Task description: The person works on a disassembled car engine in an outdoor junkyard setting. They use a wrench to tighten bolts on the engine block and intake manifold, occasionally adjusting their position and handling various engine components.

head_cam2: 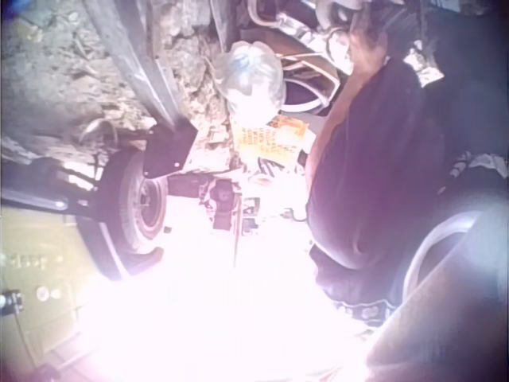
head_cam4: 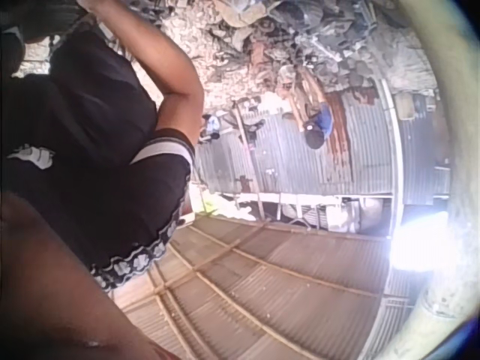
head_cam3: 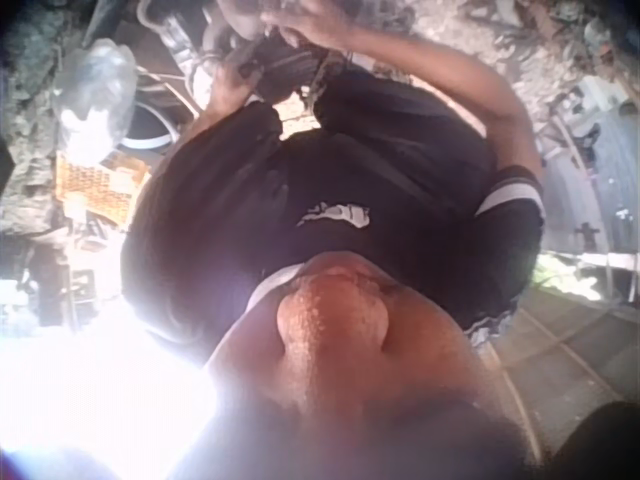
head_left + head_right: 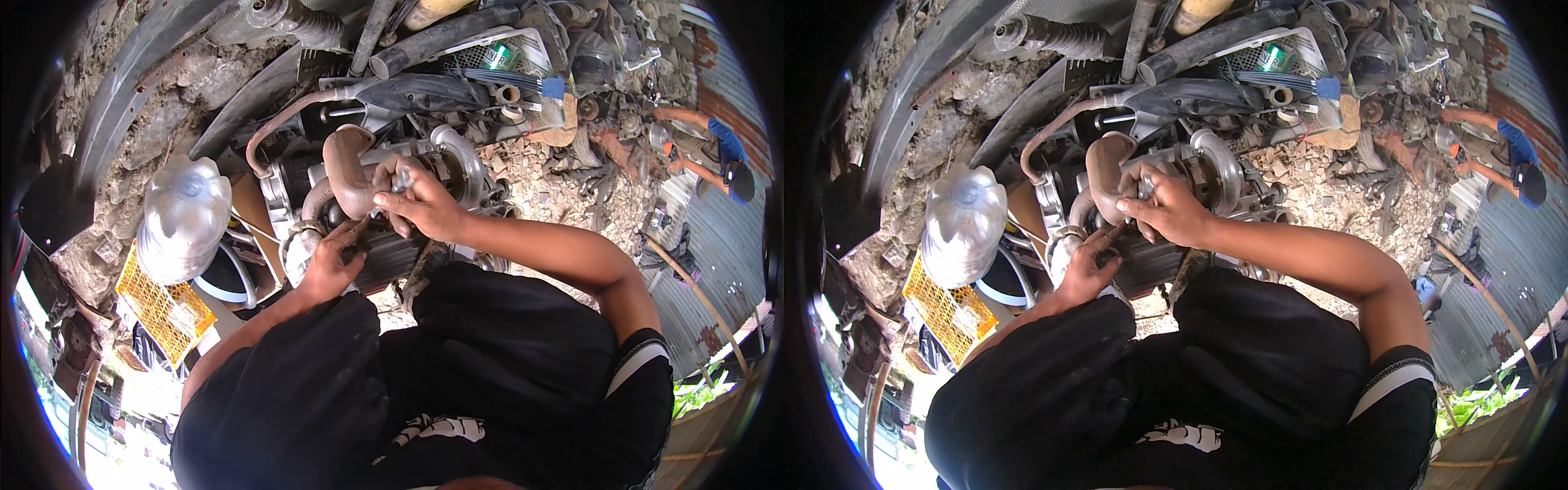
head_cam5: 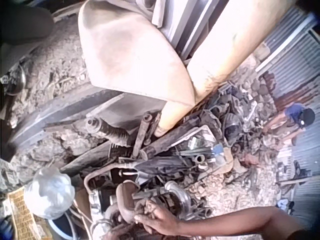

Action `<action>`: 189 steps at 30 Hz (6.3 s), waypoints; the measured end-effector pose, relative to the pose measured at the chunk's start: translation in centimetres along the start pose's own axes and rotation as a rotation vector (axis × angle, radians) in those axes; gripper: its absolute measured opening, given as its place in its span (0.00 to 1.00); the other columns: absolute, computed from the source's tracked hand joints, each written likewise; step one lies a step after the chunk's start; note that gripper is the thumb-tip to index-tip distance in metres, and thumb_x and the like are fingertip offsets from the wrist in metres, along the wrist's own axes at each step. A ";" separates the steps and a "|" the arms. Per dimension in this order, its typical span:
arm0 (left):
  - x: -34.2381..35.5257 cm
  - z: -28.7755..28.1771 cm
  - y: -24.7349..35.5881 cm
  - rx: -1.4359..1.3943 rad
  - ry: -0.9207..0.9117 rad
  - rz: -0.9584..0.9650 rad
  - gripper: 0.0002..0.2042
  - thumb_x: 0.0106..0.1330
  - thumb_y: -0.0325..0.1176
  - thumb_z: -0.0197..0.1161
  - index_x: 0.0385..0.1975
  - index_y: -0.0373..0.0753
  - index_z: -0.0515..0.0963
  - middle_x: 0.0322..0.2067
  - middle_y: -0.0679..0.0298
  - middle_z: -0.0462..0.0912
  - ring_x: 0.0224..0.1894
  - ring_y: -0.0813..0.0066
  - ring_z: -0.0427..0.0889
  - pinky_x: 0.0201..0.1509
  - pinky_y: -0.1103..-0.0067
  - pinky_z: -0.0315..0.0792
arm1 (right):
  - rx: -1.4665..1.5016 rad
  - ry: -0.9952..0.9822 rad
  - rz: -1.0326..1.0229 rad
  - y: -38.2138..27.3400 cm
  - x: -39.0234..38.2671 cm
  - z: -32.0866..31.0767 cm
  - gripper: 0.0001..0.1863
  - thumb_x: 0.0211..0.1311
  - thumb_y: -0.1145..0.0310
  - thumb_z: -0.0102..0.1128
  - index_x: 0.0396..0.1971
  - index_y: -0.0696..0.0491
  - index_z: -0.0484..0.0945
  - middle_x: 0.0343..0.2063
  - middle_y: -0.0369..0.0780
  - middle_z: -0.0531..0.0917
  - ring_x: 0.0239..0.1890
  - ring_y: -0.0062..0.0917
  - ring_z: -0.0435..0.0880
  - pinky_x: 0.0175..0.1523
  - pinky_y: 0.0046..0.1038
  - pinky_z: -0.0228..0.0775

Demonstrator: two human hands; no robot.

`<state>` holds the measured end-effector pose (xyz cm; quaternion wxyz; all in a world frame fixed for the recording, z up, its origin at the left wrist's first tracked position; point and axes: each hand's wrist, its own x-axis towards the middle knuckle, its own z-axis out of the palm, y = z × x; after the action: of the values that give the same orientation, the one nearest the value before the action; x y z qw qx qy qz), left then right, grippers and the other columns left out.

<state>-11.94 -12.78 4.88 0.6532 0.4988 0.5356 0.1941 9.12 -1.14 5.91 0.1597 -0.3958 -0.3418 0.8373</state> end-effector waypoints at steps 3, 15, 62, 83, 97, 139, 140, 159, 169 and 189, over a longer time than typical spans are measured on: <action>-0.1 -0.5 -0.4 -0.006 -0.081 -0.015 0.29 0.62 0.24 0.64 0.66 0.30 0.70 0.62 0.46 0.71 0.66 0.53 0.71 0.67 0.69 0.67 | -0.195 0.054 -0.061 -0.3 0.0 0.3 0.14 0.76 0.66 0.54 0.54 0.56 0.71 0.29 0.37 0.81 0.21 0.17 0.79 0.27 0.21 0.71; 0.0 -1.7 -1.6 -0.919 -0.407 -0.369 0.41 0.63 0.30 0.61 0.76 0.28 0.49 0.70 0.51 0.64 0.67 0.66 0.65 0.71 0.72 0.58 | -0.440 -0.077 0.130 -2.8 5.9 -3.1 0.19 0.68 0.66 0.66 0.53 0.60 0.78 0.41 0.41 0.88 0.38 0.20 0.87 0.46 0.24 0.78; -2.3 0.1 -1.8 -0.372 -0.103 -0.160 0.28 0.69 0.26 0.58 0.70 0.31 0.65 0.51 0.49 0.78 0.54 0.63 0.79 0.56 0.71 0.75 | -1.142 -0.531 -0.475 3.8 -5.4 0.1 0.12 0.63 0.68 0.60 0.46 0.52 0.77 0.44 0.38 0.79 0.47 0.33 0.83 0.49 0.34 0.80; -0.8 -0.5 -1.4 -0.311 -0.116 -0.120 0.25 0.71 0.22 0.56 0.69 0.30 0.65 0.48 0.51 0.78 0.42 0.65 0.88 0.38 0.74 0.85 | -0.833 -0.144 -0.300 -1.3 1.3 -2.3 0.15 0.74 0.62 0.52 0.41 0.60 0.78 0.32 0.51 0.85 0.39 0.48 0.84 0.48 0.41 0.74; -0.2 -0.9 -0.8 0.234 -0.020 0.074 0.24 0.68 0.26 0.61 0.63 0.26 0.70 0.39 0.50 0.82 0.45 0.55 0.86 0.47 0.65 0.76 | -0.655 -0.059 0.011 -1.7 2.1 -2.0 0.14 0.74 0.63 0.52 0.41 0.58 0.79 0.27 0.48 0.86 0.34 0.44 0.87 0.45 0.41 0.76; -0.3 0.9 -0.7 -0.402 -0.069 -0.063 0.30 0.72 0.32 0.59 0.71 0.27 0.61 0.51 0.56 0.71 0.48 0.67 0.76 0.54 0.71 0.71 | -1.053 0.094 -0.373 -2.1 2.0 -1.4 0.24 0.64 0.58 0.68 0.44 0.65 0.75 0.34 0.55 0.84 0.41 0.53 0.84 0.43 0.45 0.75; -0.5 1.3 -0.4 -0.164 -0.046 0.042 0.30 0.72 0.33 0.60 0.71 0.27 0.62 0.52 0.53 0.71 0.49 0.65 0.76 0.55 0.70 0.71 | -1.071 0.129 -0.383 -1.8 1.7 -1.5 0.21 0.65 0.59 0.68 0.42 0.63 0.75 0.33 0.53 0.85 0.39 0.53 0.84 0.43 0.45 0.75; -1.2 1.5 -1.3 -0.084 -0.101 0.053 0.38 0.65 0.27 0.62 0.75 0.33 0.54 0.63 0.43 0.70 0.60 0.51 0.76 0.65 0.67 0.69 | -1.193 -0.585 -0.535 4.4 -6.1 -0.4 0.09 0.56 0.66 0.61 0.36 0.52 0.79 0.45 0.35 0.77 0.44 0.34 0.74 0.46 0.30 0.76; -1.2 1.7 -1.3 -0.201 0.043 -0.075 0.30 0.66 0.19 0.56 0.70 0.37 0.64 0.40 0.57 0.81 0.39 0.69 0.80 0.49 0.74 0.75 | -1.168 -0.793 -0.736 3.8 -4.1 -1.4 0.08 0.57 0.66 0.62 0.37 0.48 0.82 0.42 0.32 0.77 0.47 0.25 0.77 0.31 0.27 0.80; -1.1 0.9 -0.8 -0.084 0.125 0.042 0.22 0.66 0.20 0.54 0.60 0.35 0.76 0.43 0.52 0.80 0.47 0.54 0.82 0.55 0.68 0.74 | -0.765 -0.333 -0.667 0.3 -2.5 -1.3 0.09 0.69 0.66 0.60 0.43 0.53 0.75 0.35 0.40 0.82 0.39 0.35 0.83 0.48 0.46 0.75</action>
<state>-11.73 -14.33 4.70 0.6347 0.4691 0.5560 0.2607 11.70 -2.12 6.53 0.2051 -0.1572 -0.7505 0.6083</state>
